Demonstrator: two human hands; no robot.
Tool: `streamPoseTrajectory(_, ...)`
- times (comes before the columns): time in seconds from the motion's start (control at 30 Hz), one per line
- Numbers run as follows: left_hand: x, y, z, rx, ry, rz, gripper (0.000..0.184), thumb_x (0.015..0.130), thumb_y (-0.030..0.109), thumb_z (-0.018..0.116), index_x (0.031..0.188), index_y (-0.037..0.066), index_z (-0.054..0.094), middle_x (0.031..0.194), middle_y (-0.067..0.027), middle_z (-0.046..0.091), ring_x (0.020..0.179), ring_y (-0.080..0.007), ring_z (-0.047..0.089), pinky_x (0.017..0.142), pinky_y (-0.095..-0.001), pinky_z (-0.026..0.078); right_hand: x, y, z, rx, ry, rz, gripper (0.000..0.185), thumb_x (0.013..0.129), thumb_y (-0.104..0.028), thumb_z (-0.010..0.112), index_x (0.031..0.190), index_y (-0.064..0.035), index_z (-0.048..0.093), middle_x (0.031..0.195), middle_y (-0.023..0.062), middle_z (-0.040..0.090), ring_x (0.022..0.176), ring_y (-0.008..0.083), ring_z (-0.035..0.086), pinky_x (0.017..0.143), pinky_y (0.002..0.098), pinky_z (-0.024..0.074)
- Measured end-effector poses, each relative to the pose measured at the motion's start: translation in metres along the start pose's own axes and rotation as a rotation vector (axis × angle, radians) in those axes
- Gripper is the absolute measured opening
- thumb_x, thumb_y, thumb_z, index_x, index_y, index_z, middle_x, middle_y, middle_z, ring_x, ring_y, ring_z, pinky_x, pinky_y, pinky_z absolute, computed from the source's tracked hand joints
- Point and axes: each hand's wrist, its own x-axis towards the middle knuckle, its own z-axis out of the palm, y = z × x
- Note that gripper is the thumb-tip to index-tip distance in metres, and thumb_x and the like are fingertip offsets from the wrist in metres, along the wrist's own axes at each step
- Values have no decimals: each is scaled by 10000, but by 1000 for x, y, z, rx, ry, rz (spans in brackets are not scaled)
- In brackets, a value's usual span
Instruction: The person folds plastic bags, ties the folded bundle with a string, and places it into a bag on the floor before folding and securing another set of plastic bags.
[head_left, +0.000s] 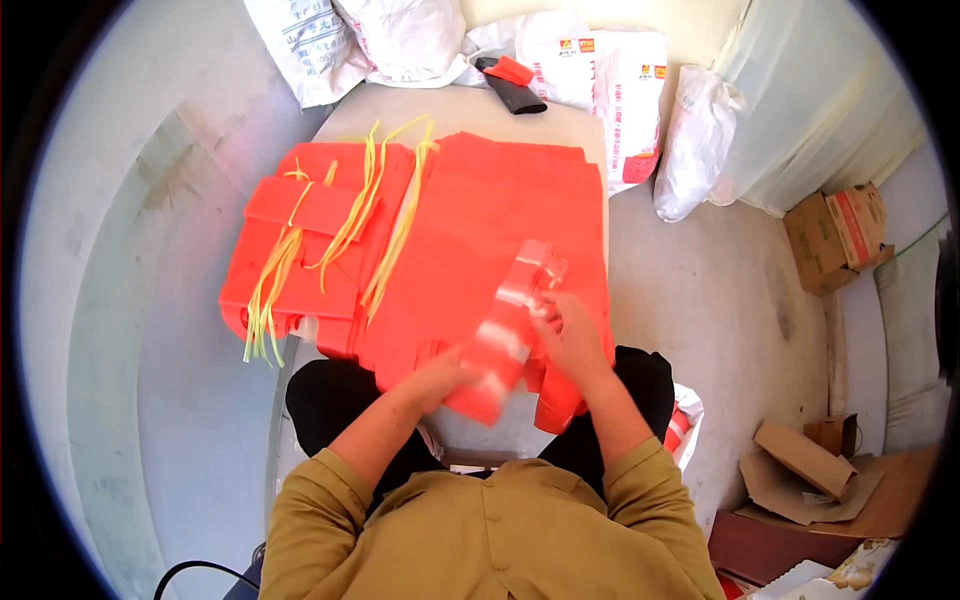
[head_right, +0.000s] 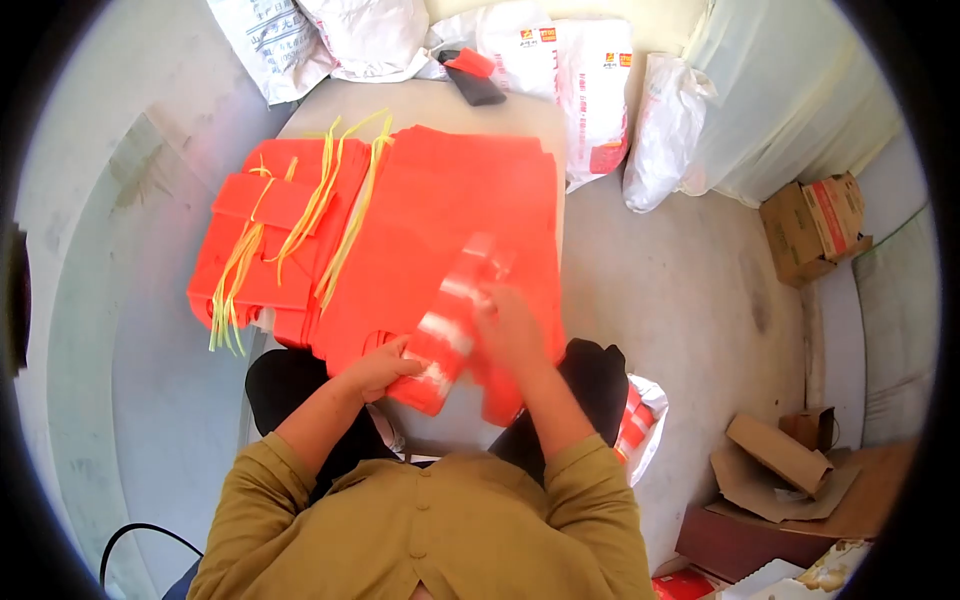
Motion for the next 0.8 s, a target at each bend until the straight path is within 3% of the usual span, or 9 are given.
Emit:
streamPoseTrajectory(0.07, -2, -13, -3, -5, 56, 22, 631, 889, 55, 659, 1477, 7, 434, 1374, -126, 584, 1208, -214, 603, 991, -349, 516, -24, 29, 22, 83, -8, -10, 476, 964, -96, 650, 1413, -42, 499, 1059, 96, 684, 965, 160, 654, 848, 316, 530)
streamPoseTrajectory(0.17, -8, -20, 2, 26, 136, 58, 706, 901, 76, 673, 1527, 5, 355, 1434, -153, 530, 1252, -224, 571, 1007, -352, 503, -46, 35, 35, 398, -75, 297, 580, 977, -101, 637, 1498, -43, 390, 1006, 91, 683, 955, 130, 641, 826, 302, 530)
streamPoseTrajectory(0.3, 2, -43, -10, 42, 144, 129, 774, 913, 110, 686, 1565, 7, 283, 1475, -159, 481, 1294, -223, 533, 1031, -350, 482, -48, -4, 36, 451, -139, 427, 622, 979, -98, 625, 1533, -42, 347, 1021, 91, 674, 943, 119, 639, 803, 296, 533)
streamPoseTrajectory(0.37, 3, -48, -13, 28, 135, 139, 778, 916, 119, 687, 1568, 10, 279, 1469, -155, 483, 1295, -220, 528, 1037, -346, 476, -51, -9, 43, 450, -138, 413, 613, 964, -75, 627, 1520, -35, 371, 1151, 123, 648, 933, 125, 641, 795, 301, 539)
streamPoseTrajectory(0.47, -2, -44, -8, 3, 133, 136, 765, 917, 125, 687, 1563, 16, 292, 1444, -142, 503, 1280, -214, 537, 1034, -344, 477, -50, -2, 59, 365, -51, 235, 584, 920, -30, 648, 1469, -40, 449, 1413, 168, 482, 937, 139, 641, 796, 305, 550)
streamPoseTrajectory(0.57, -2, -44, -6, 3, 141, 158, 745, 920, 97, 692, 1554, 23, 307, 1405, -128, 535, 1242, -209, 567, 1018, -351, 496, -45, 1, 72, 308, -67, 192, 536, 876, 17, 653, 1394, -44, 530, 1546, 166, 305, 943, 160, 637, 808, 305, 555)
streamPoseTrajectory(0.67, -7, -39, -3, -32, 137, 148, 761, 914, 32, 706, 1555, 28, 296, 1355, -118, 576, 1186, -208, 613, 990, -358, 524, -41, -9, 74, 329, -147, 256, 498, 862, 34, 647, 1346, -56, 574, 1542, 166, 330, 964, 169, 628, 824, 310, 554)
streamPoseTrajectory(0.8, -17, -28, 5, -13, 146, 104, 785, 879, -13, 701, 1553, 36, 301, 1327, -108, 592, 1145, -194, 629, 949, -349, 541, -41, -2, 73, 219, -52, 138, 474, 860, 9, 672, 1323, -50, 593, 1554, 165, 328, 993, 200, 619, 868, 334, 550)
